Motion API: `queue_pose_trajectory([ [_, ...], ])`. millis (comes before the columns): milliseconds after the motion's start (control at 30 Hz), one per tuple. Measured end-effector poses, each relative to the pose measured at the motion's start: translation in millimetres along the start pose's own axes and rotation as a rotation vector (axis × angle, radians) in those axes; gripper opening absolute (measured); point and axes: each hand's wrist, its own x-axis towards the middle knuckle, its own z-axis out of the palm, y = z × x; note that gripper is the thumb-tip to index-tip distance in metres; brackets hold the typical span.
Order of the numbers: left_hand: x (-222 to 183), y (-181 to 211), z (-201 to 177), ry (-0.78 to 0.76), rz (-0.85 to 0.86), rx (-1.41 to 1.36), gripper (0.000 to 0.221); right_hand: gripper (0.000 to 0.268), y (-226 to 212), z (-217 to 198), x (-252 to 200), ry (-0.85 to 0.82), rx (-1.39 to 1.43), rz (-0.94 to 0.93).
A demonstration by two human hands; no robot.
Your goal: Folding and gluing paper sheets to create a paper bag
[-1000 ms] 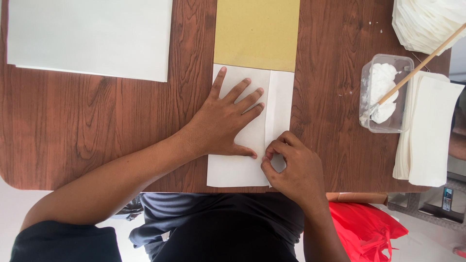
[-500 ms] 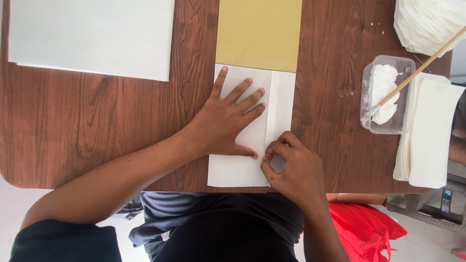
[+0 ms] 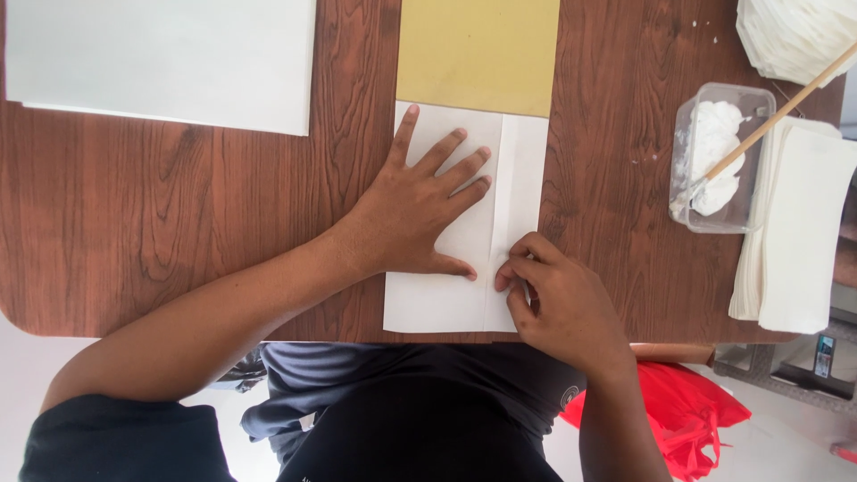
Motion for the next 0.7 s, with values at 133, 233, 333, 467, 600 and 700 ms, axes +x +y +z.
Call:
queue_pose_trajectory([
  [133,-2,-2,5,-0.010,-0.005,0.001,0.099,0.012,9,1,-3,-0.030,-0.048,-0.036],
  [233,-5,-6,14,0.194,0.083,0.068,0.108,0.009,25,7,-7,-0.041,-0.049,-0.203],
  [333,-4,-6,13,0.187,0.084,0.057,0.108,0.017,26,9,-10,-0.043,-0.010,-0.201],
  [467,-4,-6,11,0.181,0.098,0.065,0.110,0.018,29,13,-15,-0.011,-0.081,-0.250],
  [600,-3,-7,9,0.164,0.117,0.053,0.103,0.033,33,20,-25,0.157,-0.121,-0.293],
  [700,-3,-8,10,0.181,0.123,0.042,0.101,0.038,39,26,-29,0.287,-0.153,-0.343],
])
